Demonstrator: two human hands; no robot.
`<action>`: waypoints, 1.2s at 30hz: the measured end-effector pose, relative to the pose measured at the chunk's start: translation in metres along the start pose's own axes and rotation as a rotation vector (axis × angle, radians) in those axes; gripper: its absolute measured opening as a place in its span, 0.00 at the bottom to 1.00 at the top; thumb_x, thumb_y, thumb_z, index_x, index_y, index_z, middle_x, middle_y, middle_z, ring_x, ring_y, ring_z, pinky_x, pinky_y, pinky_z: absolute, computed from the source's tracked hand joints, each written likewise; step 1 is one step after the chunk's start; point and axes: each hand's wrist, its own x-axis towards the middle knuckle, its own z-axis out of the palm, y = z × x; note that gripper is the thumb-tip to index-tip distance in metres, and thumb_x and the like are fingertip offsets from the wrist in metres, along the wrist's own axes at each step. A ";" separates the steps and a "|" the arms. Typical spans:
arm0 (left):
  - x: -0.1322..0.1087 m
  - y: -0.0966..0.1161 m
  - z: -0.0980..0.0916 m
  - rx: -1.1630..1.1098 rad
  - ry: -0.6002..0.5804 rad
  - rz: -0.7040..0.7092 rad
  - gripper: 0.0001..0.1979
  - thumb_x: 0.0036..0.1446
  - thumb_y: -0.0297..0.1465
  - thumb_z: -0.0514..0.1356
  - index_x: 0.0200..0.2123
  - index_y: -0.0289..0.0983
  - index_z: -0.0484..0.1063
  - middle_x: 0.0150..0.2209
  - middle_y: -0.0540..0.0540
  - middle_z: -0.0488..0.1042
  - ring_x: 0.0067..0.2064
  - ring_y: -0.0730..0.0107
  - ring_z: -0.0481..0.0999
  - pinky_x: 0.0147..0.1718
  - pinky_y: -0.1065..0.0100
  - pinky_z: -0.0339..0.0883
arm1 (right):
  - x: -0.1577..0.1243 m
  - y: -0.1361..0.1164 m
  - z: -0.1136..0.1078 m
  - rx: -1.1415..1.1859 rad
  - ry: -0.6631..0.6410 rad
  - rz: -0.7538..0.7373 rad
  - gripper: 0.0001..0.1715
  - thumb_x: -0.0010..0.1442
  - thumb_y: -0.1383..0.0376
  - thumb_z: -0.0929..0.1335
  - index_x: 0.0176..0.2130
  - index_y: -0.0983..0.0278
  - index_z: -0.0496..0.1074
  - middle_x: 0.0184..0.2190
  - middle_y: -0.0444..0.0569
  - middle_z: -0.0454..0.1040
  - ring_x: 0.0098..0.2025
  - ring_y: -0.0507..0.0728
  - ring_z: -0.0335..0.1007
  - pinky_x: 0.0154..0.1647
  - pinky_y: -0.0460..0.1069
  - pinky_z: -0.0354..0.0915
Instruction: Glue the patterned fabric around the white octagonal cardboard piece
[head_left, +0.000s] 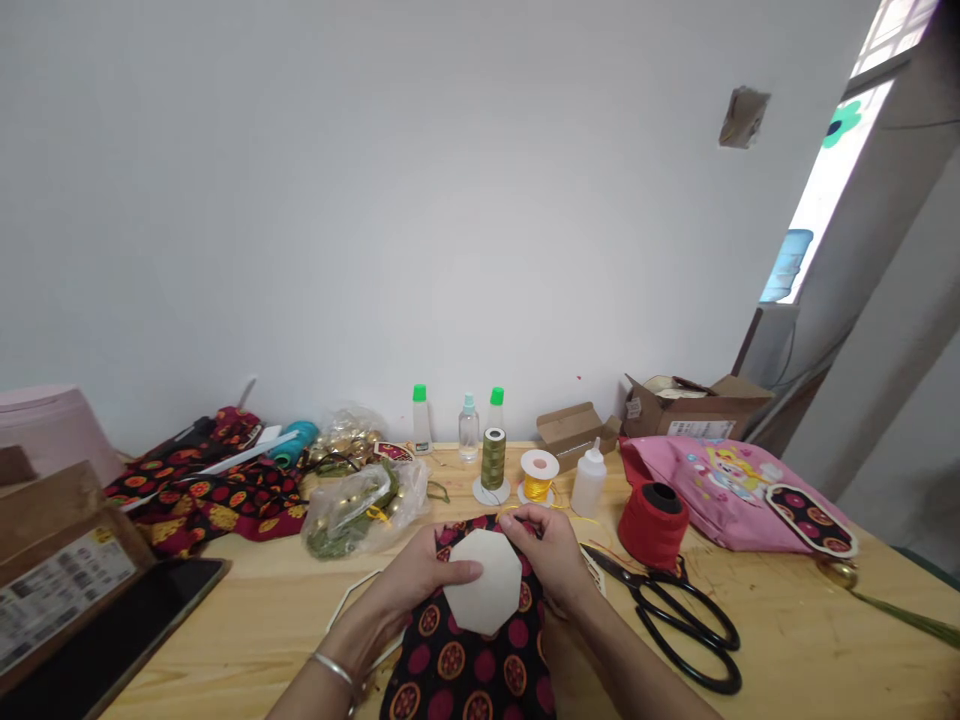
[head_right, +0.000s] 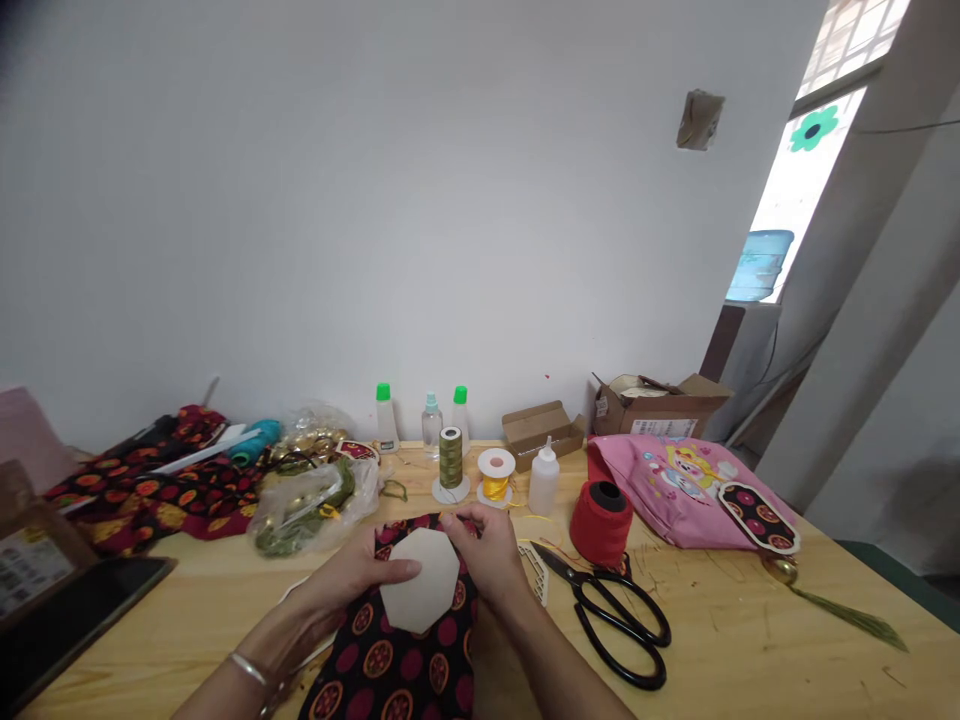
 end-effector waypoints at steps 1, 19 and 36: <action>0.000 0.000 0.000 0.011 0.001 -0.001 0.25 0.36 0.28 0.67 0.43 0.35 0.72 0.35 0.42 0.77 0.38 0.58 0.73 0.41 0.60 0.63 | 0.000 -0.001 0.000 0.032 0.001 0.007 0.17 0.45 0.55 0.69 0.21 0.68 0.70 0.17 0.41 0.65 0.20 0.48 0.56 0.21 0.44 0.54; 0.001 -0.006 0.002 -0.125 0.229 -0.060 0.15 0.47 0.41 0.60 0.32 0.34 0.74 0.26 0.44 0.77 0.27 0.64 0.75 0.28 0.66 0.67 | 0.000 0.010 -0.001 -0.052 -0.108 0.099 0.20 0.40 0.53 0.71 0.18 0.67 0.65 0.14 0.38 0.59 0.17 0.46 0.50 0.18 0.43 0.48; 0.000 -0.001 0.002 0.016 0.056 0.007 0.22 0.39 0.31 0.67 0.41 0.34 0.73 0.34 0.42 0.78 0.34 0.62 0.75 0.35 0.65 0.65 | 0.003 -0.001 -0.005 0.070 0.038 0.054 0.26 0.46 0.46 0.65 0.23 0.68 0.71 0.19 0.45 0.69 0.23 0.51 0.62 0.24 0.45 0.57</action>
